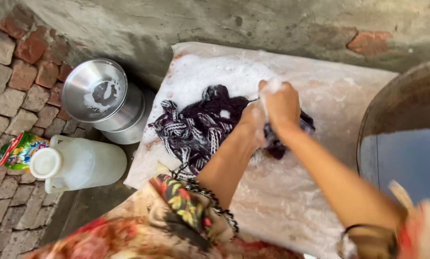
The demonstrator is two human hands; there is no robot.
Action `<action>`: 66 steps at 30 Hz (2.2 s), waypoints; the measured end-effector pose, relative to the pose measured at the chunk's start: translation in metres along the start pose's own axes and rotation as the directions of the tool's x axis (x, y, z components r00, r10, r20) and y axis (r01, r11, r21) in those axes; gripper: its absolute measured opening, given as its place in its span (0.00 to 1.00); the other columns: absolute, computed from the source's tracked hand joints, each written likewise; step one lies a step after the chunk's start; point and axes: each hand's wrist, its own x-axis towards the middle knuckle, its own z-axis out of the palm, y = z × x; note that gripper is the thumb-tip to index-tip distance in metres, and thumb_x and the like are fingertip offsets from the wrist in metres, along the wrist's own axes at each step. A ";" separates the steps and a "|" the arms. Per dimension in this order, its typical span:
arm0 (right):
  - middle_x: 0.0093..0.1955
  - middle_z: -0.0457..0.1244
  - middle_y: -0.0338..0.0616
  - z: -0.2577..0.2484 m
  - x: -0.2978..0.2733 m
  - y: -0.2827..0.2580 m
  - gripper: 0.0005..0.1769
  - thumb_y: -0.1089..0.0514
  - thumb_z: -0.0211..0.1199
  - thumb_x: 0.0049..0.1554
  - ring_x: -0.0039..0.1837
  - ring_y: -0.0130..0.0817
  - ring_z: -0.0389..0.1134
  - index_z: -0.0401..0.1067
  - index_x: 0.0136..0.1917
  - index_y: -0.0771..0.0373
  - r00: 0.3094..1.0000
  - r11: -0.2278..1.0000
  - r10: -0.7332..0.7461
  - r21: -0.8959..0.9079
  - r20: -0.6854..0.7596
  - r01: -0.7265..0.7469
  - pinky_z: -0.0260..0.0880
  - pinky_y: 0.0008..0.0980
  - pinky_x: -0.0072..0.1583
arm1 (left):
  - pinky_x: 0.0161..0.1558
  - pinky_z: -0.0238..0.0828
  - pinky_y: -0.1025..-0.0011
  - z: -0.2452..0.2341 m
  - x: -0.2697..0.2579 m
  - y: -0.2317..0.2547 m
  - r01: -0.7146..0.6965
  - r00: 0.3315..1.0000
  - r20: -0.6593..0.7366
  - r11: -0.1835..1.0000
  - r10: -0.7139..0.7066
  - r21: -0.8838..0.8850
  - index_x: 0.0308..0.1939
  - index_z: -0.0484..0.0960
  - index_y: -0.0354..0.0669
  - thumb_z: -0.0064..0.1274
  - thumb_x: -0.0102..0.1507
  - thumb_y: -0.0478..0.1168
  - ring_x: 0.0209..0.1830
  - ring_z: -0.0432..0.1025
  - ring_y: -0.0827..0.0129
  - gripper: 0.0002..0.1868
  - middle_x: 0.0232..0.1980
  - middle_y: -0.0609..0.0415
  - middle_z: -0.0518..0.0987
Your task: The recorder is washing a dark purple garment by hand using soapy water on a table.
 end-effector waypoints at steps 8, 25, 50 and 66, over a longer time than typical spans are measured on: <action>0.38 0.70 0.60 -0.037 -0.034 -0.060 0.21 0.44 0.64 0.52 0.41 0.54 0.73 0.75 0.39 0.66 0.976 0.981 0.196 0.028 -0.096 -0.194 0.71 0.46 0.44 | 0.27 0.69 0.62 -0.014 0.057 -0.031 -0.160 0.959 0.210 0.974 0.192 -0.162 0.42 0.80 0.43 0.43 0.71 0.50 0.29 0.71 0.62 0.16 0.36 0.51 0.78; 0.32 0.69 0.50 -0.034 -0.026 -0.061 0.19 0.45 0.64 0.55 0.35 0.44 0.72 0.75 0.36 0.65 0.972 0.966 0.224 0.148 -0.070 -0.212 0.69 0.45 0.40 | 0.33 0.76 0.63 -0.012 0.030 0.010 -0.163 0.863 0.387 0.904 0.325 -0.396 0.39 0.78 0.42 0.42 0.71 0.54 0.32 0.75 0.63 0.20 0.34 0.52 0.79; 0.58 0.70 0.67 -0.077 0.003 -0.019 0.38 0.27 0.54 0.59 0.65 0.56 0.68 0.78 0.54 0.65 0.710 0.910 0.246 0.094 0.660 -0.403 0.63 0.49 0.68 | 0.58 0.76 0.54 -0.056 -0.049 0.104 -0.209 0.977 0.134 0.846 0.164 0.490 0.62 0.73 0.33 0.45 0.68 0.46 0.52 0.79 0.54 0.24 0.56 0.38 0.82; 0.39 0.73 0.50 -0.046 -0.032 -0.056 0.18 0.46 0.57 0.60 0.41 0.44 0.75 0.79 0.42 0.60 0.960 0.924 0.279 0.274 -0.012 -0.266 0.73 0.43 0.45 | 0.30 0.80 0.62 -0.028 0.022 0.027 -0.078 0.952 0.261 0.951 0.160 -0.298 0.39 0.77 0.40 0.39 0.65 0.61 0.28 0.76 0.60 0.27 0.32 0.48 0.79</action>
